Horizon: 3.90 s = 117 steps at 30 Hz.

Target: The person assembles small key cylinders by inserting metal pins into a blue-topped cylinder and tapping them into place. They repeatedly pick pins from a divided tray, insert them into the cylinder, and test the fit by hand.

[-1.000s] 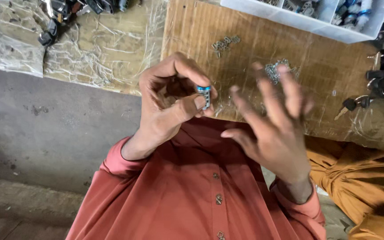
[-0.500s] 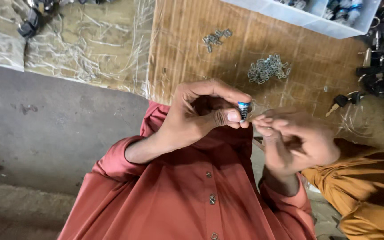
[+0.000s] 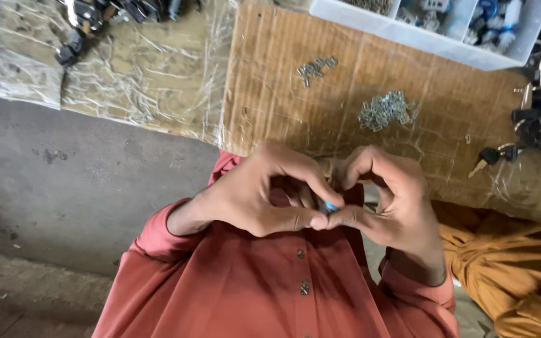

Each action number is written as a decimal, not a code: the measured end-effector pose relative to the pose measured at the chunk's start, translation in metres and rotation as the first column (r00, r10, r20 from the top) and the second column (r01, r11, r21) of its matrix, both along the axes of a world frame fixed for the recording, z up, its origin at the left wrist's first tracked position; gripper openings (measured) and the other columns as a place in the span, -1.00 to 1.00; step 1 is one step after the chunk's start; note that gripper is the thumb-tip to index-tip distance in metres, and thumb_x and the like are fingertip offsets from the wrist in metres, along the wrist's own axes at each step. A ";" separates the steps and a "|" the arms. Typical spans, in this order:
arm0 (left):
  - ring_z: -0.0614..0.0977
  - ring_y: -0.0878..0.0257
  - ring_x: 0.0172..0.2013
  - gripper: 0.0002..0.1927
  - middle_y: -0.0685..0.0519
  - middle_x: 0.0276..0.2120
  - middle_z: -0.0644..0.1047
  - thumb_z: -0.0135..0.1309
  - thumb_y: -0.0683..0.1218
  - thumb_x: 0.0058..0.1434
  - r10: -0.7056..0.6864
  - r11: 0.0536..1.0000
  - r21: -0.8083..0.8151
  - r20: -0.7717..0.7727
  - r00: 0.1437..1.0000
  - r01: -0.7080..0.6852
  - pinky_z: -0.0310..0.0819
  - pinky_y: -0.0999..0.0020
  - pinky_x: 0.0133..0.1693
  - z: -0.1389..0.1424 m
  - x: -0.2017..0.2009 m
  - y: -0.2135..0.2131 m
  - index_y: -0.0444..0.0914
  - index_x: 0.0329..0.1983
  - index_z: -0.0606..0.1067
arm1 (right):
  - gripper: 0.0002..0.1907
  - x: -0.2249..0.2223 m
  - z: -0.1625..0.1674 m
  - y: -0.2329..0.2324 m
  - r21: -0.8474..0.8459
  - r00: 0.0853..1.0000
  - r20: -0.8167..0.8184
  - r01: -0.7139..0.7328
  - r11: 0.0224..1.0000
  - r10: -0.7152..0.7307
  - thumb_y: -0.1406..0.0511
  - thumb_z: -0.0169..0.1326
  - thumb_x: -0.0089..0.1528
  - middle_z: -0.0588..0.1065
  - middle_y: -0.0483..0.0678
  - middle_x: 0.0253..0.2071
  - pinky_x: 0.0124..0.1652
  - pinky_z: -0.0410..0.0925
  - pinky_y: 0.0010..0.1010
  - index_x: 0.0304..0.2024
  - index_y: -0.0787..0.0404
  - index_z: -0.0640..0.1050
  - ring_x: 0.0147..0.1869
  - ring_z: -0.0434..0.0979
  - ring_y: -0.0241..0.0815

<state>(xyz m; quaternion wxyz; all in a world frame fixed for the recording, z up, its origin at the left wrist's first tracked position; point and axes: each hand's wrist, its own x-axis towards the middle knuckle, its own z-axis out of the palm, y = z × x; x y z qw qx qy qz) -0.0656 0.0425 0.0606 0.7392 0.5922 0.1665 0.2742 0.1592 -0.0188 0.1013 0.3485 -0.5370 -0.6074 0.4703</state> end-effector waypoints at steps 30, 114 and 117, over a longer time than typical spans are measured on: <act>0.73 0.24 -0.13 -0.72 -0.07 -0.10 0.64 0.20 -0.33 0.38 0.252 0.935 -0.264 0.032 0.967 -0.235 0.70 0.42 -0.04 0.003 0.046 -0.026 -0.42 0.14 0.52 | -0.92 0.009 -0.019 -0.016 0.625 0.961 0.107 0.136 0.768 -0.257 0.41 0.14 0.40 0.49 0.04 -0.11 -0.13 0.42 -0.33 -0.17 0.32 0.51 -0.12 0.53 -0.11; 0.69 0.20 -0.19 -0.81 -0.12 -0.17 0.62 0.20 -0.43 0.26 0.289 0.920 -0.311 0.130 0.948 -0.238 0.69 0.36 -0.11 0.025 0.044 -0.002 -0.46 -0.06 0.62 | -0.83 0.042 0.002 -0.019 0.603 0.941 -0.040 0.292 0.742 -0.337 0.44 0.25 0.23 0.60 -0.08 -0.25 -0.38 0.38 -0.50 -0.13 0.13 0.68 -0.27 0.58 -0.26; 0.68 0.24 -0.19 -0.82 -0.11 -0.16 0.64 0.17 -0.44 0.22 0.261 0.930 -0.274 0.028 0.965 -0.244 0.66 0.41 -0.13 0.025 0.046 -0.001 -0.45 -0.12 0.61 | -0.80 0.042 0.001 -0.019 0.722 0.894 0.239 0.097 0.685 -0.378 0.46 0.25 0.17 0.58 -0.14 -0.29 -0.38 0.31 -0.44 -0.20 0.09 0.70 -0.30 0.49 -0.25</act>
